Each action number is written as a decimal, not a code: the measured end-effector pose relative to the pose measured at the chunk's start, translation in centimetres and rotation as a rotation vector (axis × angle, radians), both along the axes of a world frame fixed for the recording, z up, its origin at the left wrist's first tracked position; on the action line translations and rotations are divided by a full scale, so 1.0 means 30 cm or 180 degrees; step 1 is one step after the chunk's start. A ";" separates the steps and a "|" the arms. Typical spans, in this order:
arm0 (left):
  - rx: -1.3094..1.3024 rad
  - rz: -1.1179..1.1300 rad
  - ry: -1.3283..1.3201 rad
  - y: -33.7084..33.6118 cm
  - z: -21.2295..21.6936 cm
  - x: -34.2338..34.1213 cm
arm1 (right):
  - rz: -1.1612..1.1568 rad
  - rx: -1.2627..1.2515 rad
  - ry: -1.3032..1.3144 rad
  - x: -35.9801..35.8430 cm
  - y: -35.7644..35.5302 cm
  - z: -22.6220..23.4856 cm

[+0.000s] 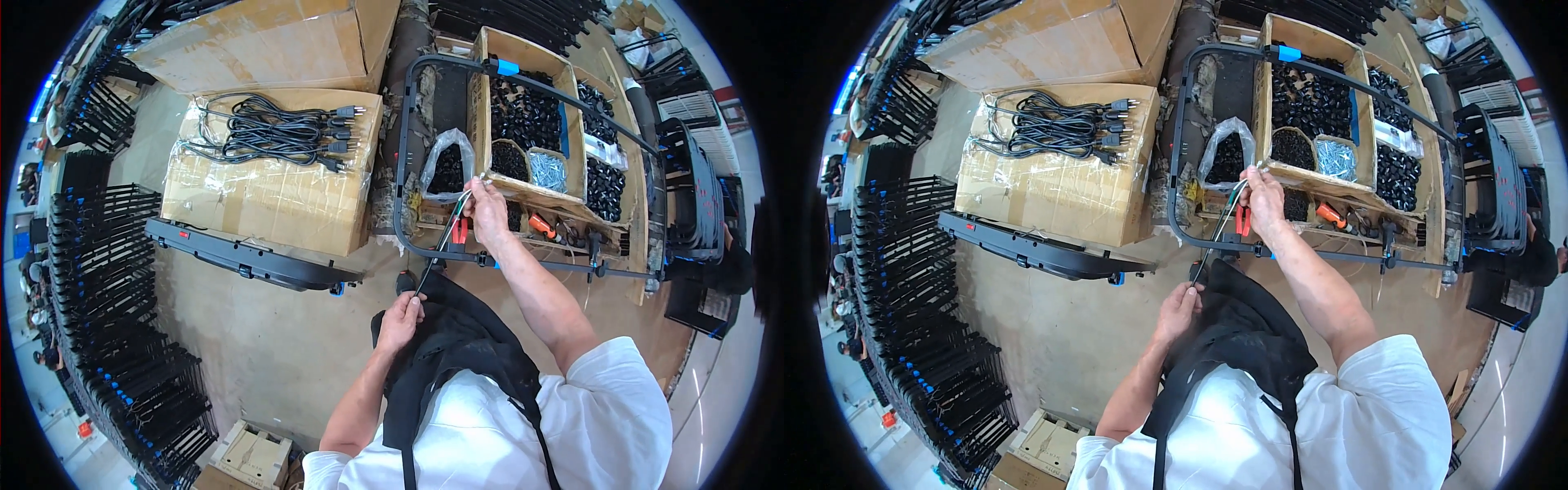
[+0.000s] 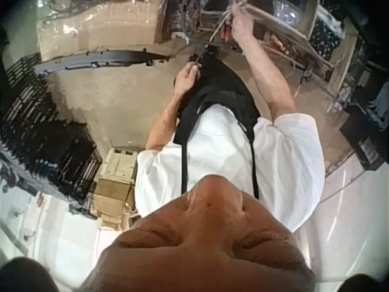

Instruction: Assembling the handle and console components of a treadmill including wiring and fasteners.

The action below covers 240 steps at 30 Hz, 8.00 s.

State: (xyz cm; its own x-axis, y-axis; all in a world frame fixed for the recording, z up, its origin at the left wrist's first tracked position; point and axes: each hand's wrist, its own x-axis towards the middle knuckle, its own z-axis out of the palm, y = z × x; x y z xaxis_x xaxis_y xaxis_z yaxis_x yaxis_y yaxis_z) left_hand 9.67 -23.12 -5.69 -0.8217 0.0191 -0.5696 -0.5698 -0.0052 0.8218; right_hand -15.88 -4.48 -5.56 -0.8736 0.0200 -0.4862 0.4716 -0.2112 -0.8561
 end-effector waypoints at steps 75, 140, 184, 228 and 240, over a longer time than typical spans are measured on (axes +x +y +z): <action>0.0887 0.1140 -0.0124 0.165 0.024 -0.244 | 0.2570 0.2584 0.0632 -0.278 0.020 0.131; -0.0015 0.0035 0.1013 -0.010 -0.053 -0.094 | 0.5796 0.3911 0.2701 0.269 -0.231 0.360; -0.0028 0.0219 0.0062 -0.034 -0.007 -0.139 | 0.3648 0.3058 0.0477 0.492 0.018 0.272; -0.0183 -0.0004 0.0200 0.108 -0.009 -0.233 | 0.2580 0.2554 0.0134 0.732 0.053 0.205; -0.1917 -0.0485 0.1157 0.080 -0.036 -0.230 | 0.2315 0.3020 0.0573 0.791 0.041 0.258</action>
